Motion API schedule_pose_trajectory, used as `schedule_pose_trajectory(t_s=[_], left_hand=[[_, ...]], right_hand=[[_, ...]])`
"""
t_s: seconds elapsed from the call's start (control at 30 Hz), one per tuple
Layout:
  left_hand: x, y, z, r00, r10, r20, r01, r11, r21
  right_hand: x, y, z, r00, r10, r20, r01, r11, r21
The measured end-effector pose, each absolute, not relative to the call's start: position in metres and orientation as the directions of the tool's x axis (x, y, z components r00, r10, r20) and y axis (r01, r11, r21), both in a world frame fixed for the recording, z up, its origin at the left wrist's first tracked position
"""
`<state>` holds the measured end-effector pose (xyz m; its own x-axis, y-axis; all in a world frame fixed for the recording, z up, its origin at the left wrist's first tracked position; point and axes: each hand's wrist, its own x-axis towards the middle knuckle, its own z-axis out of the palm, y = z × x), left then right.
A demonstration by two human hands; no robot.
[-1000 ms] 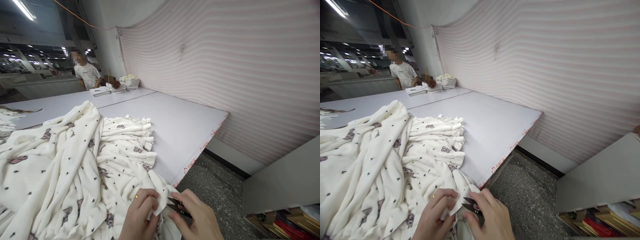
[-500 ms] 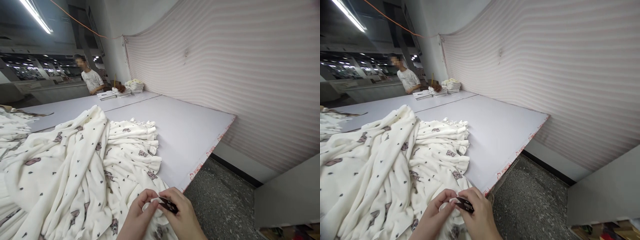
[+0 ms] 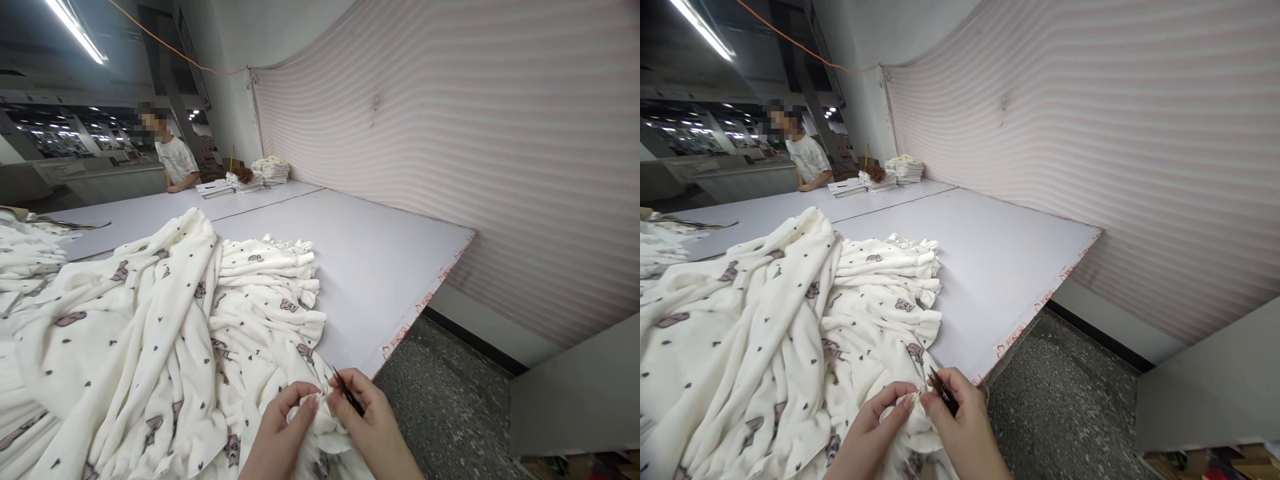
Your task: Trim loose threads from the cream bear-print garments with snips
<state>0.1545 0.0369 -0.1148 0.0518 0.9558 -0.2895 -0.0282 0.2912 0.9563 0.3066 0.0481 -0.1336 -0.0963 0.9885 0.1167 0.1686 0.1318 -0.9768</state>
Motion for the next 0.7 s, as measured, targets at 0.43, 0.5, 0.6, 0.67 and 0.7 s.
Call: schedule_pose_trajectory(t_s=[0.43, 0.5, 0.6, 0.67, 0.7], left_hand=[[0.157, 0.039, -0.117, 0.056, 0.963, -0.265, 0.018, 0.265, 0.964], [0.158, 0.039, -0.114, 0.062, 0.962, -0.265, 0.037, 0.263, 0.964], [0.159, 0.038, -0.114, 0.091, 0.961, -0.262, 0.049, 0.259, 0.965], [0.159, 0.037, -0.116, 0.103, 0.961, -0.256, 0.045, 0.253, 0.967], [0.159, 0.037, -0.119, 0.106, 0.962, -0.252, 0.041, 0.249, 0.968]], right_hand=[[0.321, 0.041, -0.124, -0.218, 0.968, 0.128, 0.338, 0.198, -0.920], [0.321, 0.042, -0.128, -0.203, 0.976, 0.081, 0.228, 0.128, -0.965], [0.321, 0.043, -0.133, -0.219, 0.976, -0.023, 0.076, -0.007, -0.997], [0.321, 0.044, -0.136, -0.221, 0.972, -0.085, 0.000, -0.087, -0.996], [0.321, 0.045, -0.136, -0.203, 0.974, -0.099, -0.042, -0.109, -0.993]])
